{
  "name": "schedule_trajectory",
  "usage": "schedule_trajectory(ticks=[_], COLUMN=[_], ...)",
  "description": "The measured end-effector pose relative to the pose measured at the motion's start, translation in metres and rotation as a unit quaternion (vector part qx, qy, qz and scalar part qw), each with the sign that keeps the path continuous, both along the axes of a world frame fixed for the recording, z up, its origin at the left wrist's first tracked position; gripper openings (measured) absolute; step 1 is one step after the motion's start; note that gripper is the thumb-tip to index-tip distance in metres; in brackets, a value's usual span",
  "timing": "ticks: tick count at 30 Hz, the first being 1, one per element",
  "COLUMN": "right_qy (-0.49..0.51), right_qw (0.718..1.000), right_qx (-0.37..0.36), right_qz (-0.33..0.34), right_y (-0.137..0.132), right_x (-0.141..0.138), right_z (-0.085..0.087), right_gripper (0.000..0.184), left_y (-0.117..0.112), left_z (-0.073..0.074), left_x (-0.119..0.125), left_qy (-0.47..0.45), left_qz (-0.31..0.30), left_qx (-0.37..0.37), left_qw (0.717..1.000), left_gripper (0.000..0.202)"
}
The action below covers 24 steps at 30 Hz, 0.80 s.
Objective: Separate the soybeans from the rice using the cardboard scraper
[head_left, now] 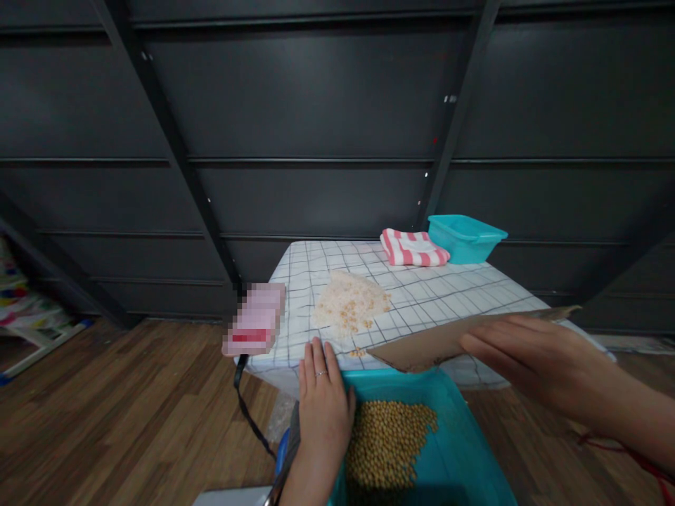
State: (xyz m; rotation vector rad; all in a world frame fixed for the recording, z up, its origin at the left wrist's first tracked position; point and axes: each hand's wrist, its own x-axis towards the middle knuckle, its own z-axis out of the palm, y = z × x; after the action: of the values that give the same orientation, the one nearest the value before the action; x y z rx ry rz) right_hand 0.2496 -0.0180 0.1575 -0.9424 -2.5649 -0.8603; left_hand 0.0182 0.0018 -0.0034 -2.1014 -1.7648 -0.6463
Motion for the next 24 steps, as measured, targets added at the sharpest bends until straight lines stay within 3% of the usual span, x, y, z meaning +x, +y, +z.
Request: schedule_trajectory(ticks=[9,17,24], right_qy=[0.027,-0.039,0.012], right_qw=[0.999,0.996,0.998], right_qx=[-0.023,0.075,0.054], right_qz=[0.011,0.009,0.031], right_y=[-0.001,0.009,0.008], right_x=[0.004,0.006,0.004], right_z=[-0.002,-0.003,-0.003], right_gripper=[0.037,0.042,0.037], left_y=[0.000,-0.001,-0.002], left_z=[0.003,0.004,0.005], left_x=[0.000,0.000,0.001], left_qy=[0.016,0.035,0.041], left_qz=[0.003,0.003,0.004], left_qx=[0.000,0.013,0.021], left_qw=[1.000,0.999,0.999], left_gripper=[0.054,0.056,0.056])
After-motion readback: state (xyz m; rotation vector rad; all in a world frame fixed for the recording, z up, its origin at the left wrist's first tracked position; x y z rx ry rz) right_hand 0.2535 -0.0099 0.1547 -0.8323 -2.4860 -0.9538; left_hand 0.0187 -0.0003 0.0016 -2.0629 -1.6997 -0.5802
